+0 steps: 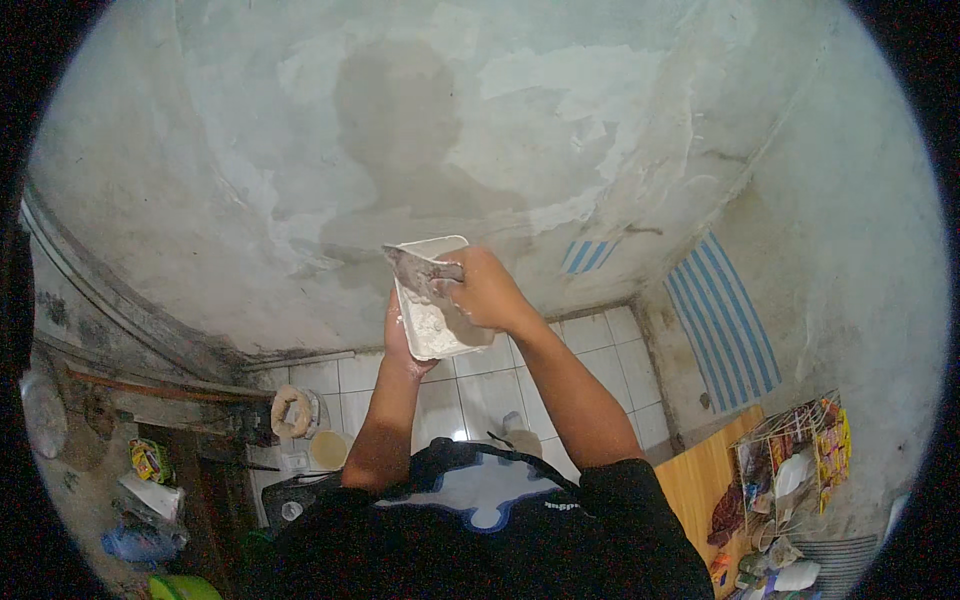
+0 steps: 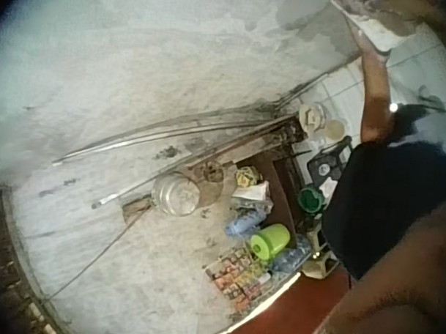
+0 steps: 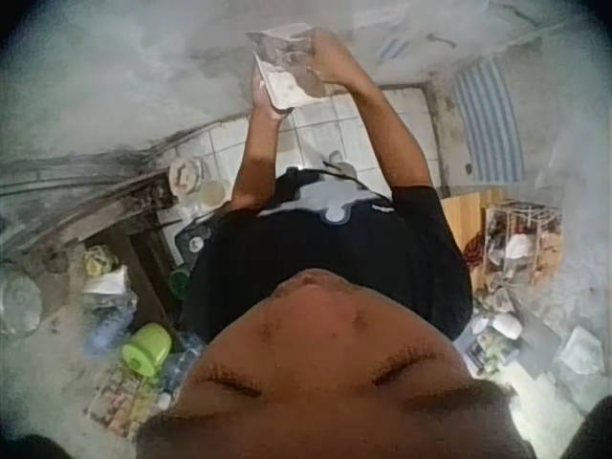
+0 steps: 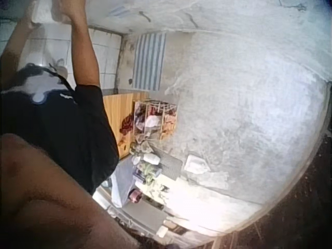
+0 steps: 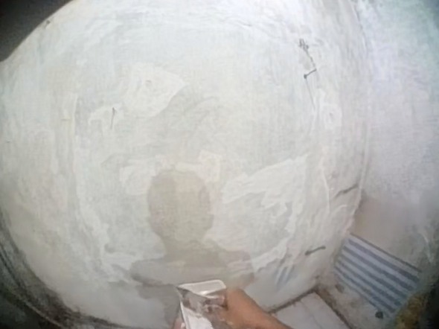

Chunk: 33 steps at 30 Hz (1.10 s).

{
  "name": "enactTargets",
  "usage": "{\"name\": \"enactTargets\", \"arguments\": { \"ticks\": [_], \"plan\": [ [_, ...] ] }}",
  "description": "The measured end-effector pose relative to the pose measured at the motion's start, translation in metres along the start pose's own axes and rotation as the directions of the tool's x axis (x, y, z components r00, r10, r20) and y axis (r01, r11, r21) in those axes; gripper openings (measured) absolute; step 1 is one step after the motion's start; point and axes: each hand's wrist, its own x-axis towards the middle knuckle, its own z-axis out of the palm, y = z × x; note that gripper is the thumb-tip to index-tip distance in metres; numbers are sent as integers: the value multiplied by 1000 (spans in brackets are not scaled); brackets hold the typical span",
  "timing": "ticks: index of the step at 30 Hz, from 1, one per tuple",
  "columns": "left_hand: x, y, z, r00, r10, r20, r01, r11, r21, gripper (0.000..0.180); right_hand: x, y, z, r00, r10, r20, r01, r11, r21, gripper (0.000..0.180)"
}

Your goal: Apply wall putty or filler to a damaged area of a wall using a putty knife.

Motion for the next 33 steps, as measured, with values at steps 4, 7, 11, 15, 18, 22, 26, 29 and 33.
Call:
{"name": "enactTargets", "arguments": {
  "ticks": [4,7,11,15,18,22,26,29,33],
  "plan": [
    [1,4,-15,998,-43,34,44,999,-11,56,-10,-10,-3,998,-54,41,58,993,-106,21],
    [4,3,-27,998,-69,13,69,997,-24,56,-13,-6,-10,988,-29,150,48,991,-127,24],
    [6,0,-23,981,-124,152,147,977,-157,56,-28,-1,-13,978,-130,163,164,962,-217,24],
    [2,-1,-21,992,-57,114,67,993,-94,56,-35,-12,-32,991,2,137,20,987,-158,20],
    [1,1,-17,988,44,146,-27,993,-118,58,-36,-17,-40,993,115,0,-115,992,-59,17],
    [-3,-1,-13,992,94,79,-81,983,-165,59,-32,-32,-41,983,-13,-185,14,1000,1,17],
    [-13,-3,-26,984,160,76,-140,966,-219,60,-37,-46,-35,987,62,-148,-62,998,9,17],
    [-14,2,-28,975,200,91,-182,966,-181,61,-43,-51,-32,996,31,-88,-36,998,-47,16],
    [-17,8,-23,972,232,-32,-234,970,-62,65,-40,-40,-26,988,-104,111,125,970,-209,18]
  ]
}}
